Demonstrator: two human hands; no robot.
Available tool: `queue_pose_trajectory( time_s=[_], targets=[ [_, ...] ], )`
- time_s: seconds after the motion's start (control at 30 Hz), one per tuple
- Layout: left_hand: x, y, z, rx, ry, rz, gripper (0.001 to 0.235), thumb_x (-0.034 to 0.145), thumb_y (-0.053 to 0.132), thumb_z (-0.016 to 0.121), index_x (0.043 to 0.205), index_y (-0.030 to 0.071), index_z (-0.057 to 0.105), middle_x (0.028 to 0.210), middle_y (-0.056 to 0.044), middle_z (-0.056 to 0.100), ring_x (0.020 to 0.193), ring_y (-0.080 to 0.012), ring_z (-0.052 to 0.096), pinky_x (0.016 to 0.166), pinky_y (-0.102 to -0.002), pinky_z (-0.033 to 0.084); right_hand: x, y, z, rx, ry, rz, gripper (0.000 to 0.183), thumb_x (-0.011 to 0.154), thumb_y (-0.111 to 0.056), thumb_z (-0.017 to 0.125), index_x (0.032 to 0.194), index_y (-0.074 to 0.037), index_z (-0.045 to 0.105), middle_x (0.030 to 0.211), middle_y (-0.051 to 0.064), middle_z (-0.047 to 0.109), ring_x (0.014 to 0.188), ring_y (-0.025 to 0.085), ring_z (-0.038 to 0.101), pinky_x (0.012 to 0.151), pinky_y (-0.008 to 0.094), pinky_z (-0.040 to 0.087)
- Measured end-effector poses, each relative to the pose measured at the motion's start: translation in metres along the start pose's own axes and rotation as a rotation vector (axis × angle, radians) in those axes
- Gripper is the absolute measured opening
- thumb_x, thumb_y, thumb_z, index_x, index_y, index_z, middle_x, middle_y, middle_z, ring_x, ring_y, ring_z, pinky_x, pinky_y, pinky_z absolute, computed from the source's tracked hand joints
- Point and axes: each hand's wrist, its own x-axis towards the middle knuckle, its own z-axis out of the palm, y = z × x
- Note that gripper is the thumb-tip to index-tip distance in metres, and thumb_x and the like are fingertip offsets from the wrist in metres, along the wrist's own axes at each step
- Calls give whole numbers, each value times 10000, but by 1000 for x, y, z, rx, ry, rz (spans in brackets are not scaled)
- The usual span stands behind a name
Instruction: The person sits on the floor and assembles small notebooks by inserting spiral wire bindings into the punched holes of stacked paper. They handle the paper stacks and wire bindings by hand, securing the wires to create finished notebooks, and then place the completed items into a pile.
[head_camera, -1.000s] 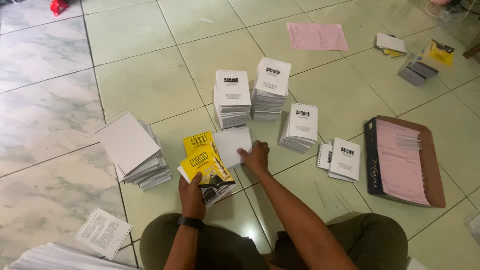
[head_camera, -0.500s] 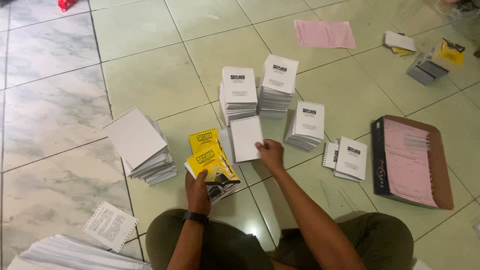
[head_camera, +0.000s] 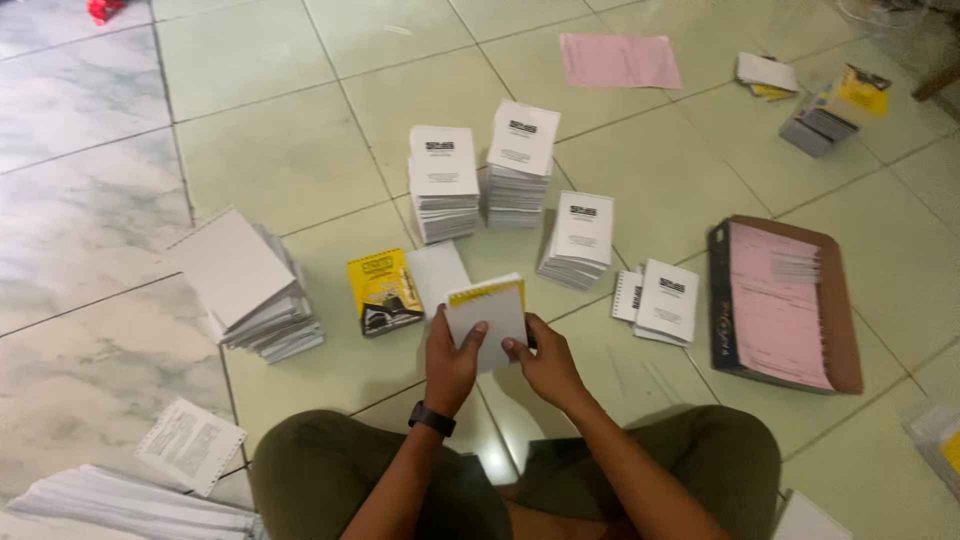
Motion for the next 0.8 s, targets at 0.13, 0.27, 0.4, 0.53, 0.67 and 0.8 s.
queue_pose_trajectory(
  time_s=[0.13, 0.27, 0.4, 0.53, 0.67, 0.8],
  targets=[
    [-4, -18, 39, 33, -117, -126, 598, 1023, 219, 649, 1495, -48, 397, 1425, -286, 538, 1366, -481, 476, 1136, -687, 346, 3, 37, -12, -32, 137, -46, 292, 1030, 9, 508, 1321, 13, 531, 1303, 290, 653, 1318, 445, 569, 1087, 593, 451],
    [-6, -78, 58, 30, -180, -110, 327, 1039, 104, 587, 1360, 68, 531, 1295, -175, 636, 1311, -345, 563, 1136, -581, 398, 17, 99, 4, -14, 237, 60, 207, 1034, -54, 448, 1229, -13, 506, 1189, 299, 654, 1205, 452, 621, 924, 570, 486],
    [-5, -110, 66, 58, -174, -52, 254, 1048, 66, 551, 1299, 106, 539, 1169, -150, 654, 1236, -298, 608, 1077, -514, 439, 12, 88, 13, 67, 245, 96, 243, 1061, -74, 406, 1282, -35, 499, 1242, 245, 668, 1207, 376, 639, 991, 536, 508],
    [-8, -107, 65, 112, -185, -26, 216, 1064, 65, 519, 1280, 56, 525, 1125, -172, 639, 1160, -312, 628, 1039, -521, 454, 11, 93, 16, 17, 262, 106, 237, 1064, -76, 388, 1276, -21, 478, 1174, 244, 649, 1143, 388, 641, 951, 533, 504],
    [-17, -95, 64, 120, -176, -19, 191, 1070, 79, 498, 1252, 27, 516, 1109, -198, 642, 1119, -354, 647, 984, -540, 476, 2, 69, 13, 15, 301, 141, 222, 1060, -79, 399, 1229, -19, 531, 1131, 245, 684, 1113, 398, 673, 914, 524, 527],
    [-14, -91, 61, 152, -177, 7, 153, 1060, 63, 515, 1203, 18, 540, 1061, -158, 663, 1063, -291, 665, 964, -518, 496, -2, 68, 11, 4, 304, 164, 205, 1058, -103, 411, 1199, -31, 542, 1141, 233, 693, 1118, 382, 676, 908, 513, 521]
  ],
)
